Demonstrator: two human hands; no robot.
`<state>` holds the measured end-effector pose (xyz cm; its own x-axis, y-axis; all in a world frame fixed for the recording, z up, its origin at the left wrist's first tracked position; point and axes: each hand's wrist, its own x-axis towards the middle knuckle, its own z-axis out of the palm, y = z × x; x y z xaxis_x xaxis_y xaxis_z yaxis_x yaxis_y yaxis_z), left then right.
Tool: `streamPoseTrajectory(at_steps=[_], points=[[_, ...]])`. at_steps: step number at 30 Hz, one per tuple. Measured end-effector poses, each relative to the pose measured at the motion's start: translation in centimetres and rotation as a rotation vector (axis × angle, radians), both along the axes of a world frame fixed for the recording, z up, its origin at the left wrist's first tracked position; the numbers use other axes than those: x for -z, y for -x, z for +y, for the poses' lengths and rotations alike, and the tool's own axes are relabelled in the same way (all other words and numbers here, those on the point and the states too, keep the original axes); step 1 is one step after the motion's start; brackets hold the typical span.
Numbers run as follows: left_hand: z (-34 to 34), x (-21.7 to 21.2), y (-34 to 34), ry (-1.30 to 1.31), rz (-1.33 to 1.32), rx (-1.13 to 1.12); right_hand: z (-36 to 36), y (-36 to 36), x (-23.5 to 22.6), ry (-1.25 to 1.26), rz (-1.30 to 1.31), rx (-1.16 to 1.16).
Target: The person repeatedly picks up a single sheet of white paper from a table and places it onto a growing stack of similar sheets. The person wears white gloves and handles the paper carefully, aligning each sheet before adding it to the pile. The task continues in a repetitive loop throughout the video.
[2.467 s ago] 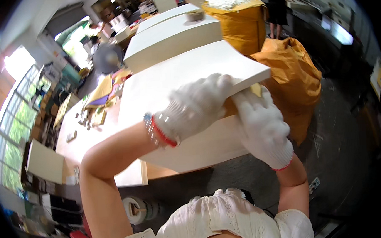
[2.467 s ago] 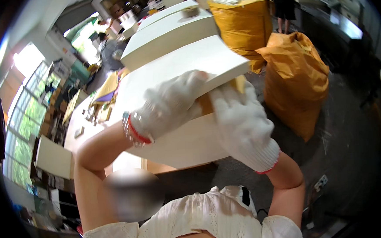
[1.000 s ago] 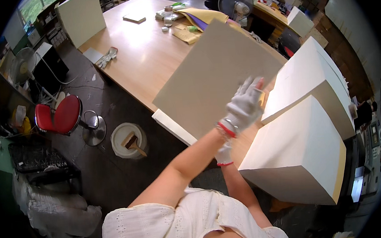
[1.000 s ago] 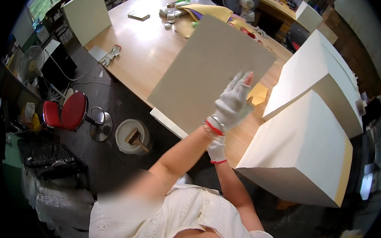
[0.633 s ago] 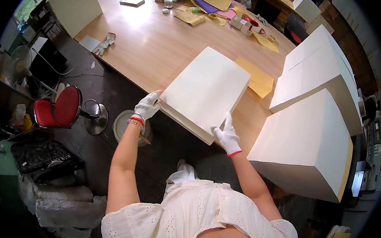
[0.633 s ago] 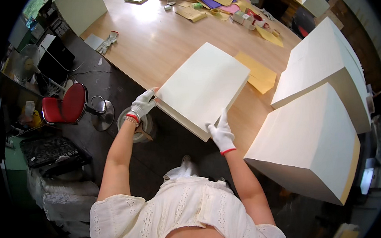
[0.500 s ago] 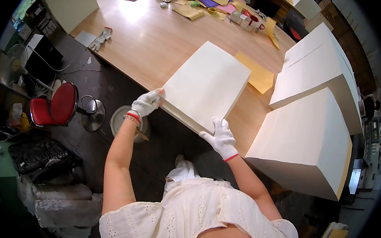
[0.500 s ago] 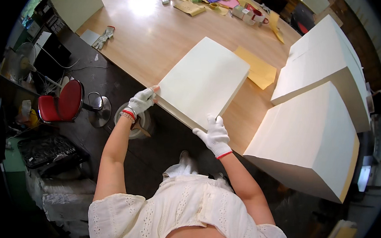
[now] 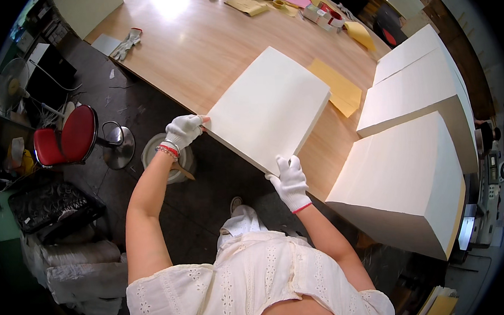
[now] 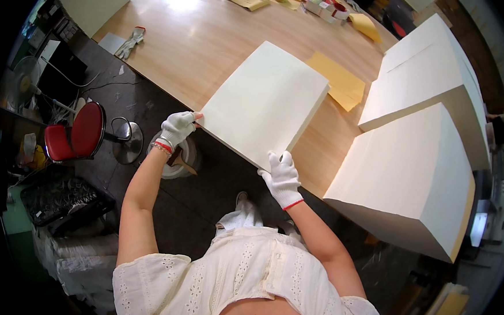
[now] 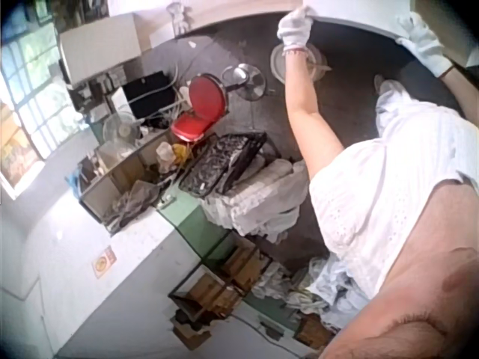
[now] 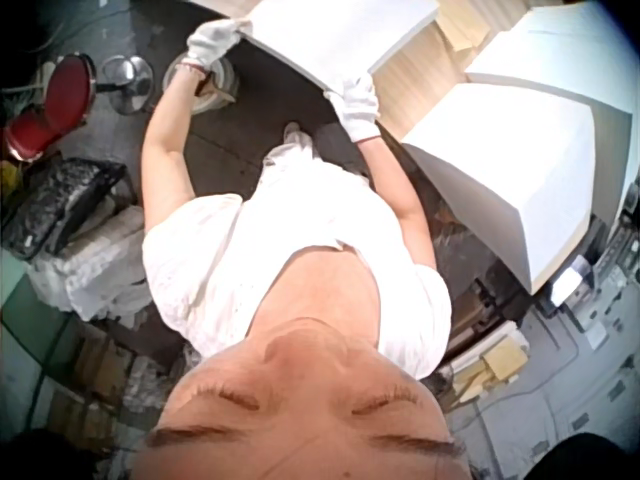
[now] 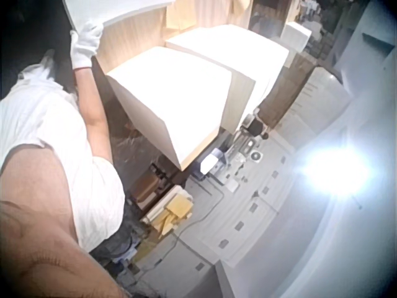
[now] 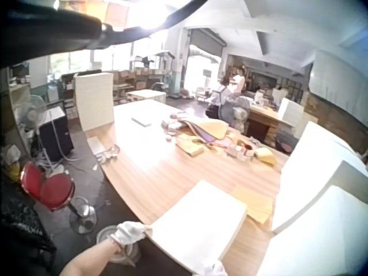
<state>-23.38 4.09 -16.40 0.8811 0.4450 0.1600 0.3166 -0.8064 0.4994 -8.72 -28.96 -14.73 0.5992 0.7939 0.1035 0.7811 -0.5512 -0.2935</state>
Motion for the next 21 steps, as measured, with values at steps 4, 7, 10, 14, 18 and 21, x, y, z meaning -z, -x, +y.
streamPoseTrajectory(at_steps=[4, 7, 10, 14, 18, 21], points=[[0.1, 0.2, -0.1, 0.026, 0.034, -0.004, 0.1, 0.1, -0.5, 0.007, 0.073, 0.033], [0.4, 1.0, 0.4, -0.02, -0.038, 0.022, 0.4, 0.2, -0.7, 0.02, 0.165, 0.052], [0.1, 0.3, 0.2, -0.044, -0.012, 0.025, 0.2, 0.1, -0.6, -0.031, 0.193, 0.056], [0.2, 0.0, -0.6, -0.114, -0.01, 0.083, -0.5, 0.0, -0.5, -0.113, 0.148, 0.027], [1.6, 3.6, 0.0, -0.089, -0.096, 0.096, -0.6, -0.7, 1.4, -0.129, 0.144, -0.023], [-1.1, -4.9, -1.7, -0.5, 0.056, 0.068, -3.7, -1.1, -5.4, 0.081, 0.511, 0.006]])
